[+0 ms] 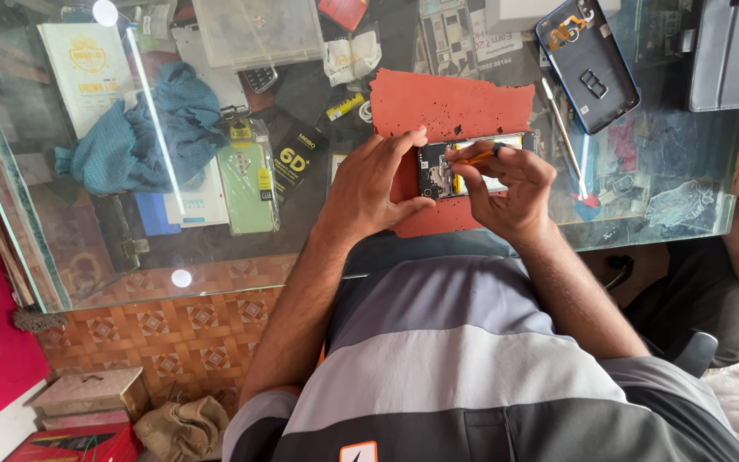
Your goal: The person uses a metal prying tool to separate the back cover of a blue smartphone. They then use a small orange plastic spudger to disconnect internal ribbon cables and remove a metal bracket from the motherboard. The person continues to manipulate internal components and disconnects the battery connector.
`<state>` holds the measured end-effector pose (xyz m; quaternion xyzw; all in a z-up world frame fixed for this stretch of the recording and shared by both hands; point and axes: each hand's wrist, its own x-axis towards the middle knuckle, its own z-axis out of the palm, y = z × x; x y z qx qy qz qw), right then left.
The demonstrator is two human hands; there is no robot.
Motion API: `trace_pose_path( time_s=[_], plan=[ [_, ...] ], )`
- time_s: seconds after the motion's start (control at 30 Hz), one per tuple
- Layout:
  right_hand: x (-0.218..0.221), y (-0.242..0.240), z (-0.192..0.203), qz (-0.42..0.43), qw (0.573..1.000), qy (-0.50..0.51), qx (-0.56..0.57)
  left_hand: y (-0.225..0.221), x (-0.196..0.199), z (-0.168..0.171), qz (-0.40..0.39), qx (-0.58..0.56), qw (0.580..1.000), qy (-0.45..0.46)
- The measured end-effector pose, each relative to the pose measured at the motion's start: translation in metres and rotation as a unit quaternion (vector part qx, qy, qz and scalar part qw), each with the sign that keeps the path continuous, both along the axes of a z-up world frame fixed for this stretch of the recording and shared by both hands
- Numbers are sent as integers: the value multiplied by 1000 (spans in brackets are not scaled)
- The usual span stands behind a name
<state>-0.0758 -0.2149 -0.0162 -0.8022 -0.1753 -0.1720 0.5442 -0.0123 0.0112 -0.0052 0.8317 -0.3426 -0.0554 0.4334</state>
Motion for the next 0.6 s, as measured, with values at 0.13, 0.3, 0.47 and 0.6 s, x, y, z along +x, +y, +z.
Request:
trace_pose_path(
  time_s=[0.13, 0.3, 0.47, 0.6],
  plan=[
    [-12, -8, -1, 3, 1000, 23, 17, -1, 0, 3, -1, 11, 1000, -22],
    [-18, 0, -7, 7, 1000, -16, -10, 0, 3, 3, 0, 5, 1000, -7],
    [-11, 0, -12, 13, 1000, -19, -6, -1, 3, 3, 2, 11, 1000, 2],
    [-6, 6, -7, 24, 1000, -19, -4, -1, 2, 1, 6, 15, 1000, 3]
  ],
)
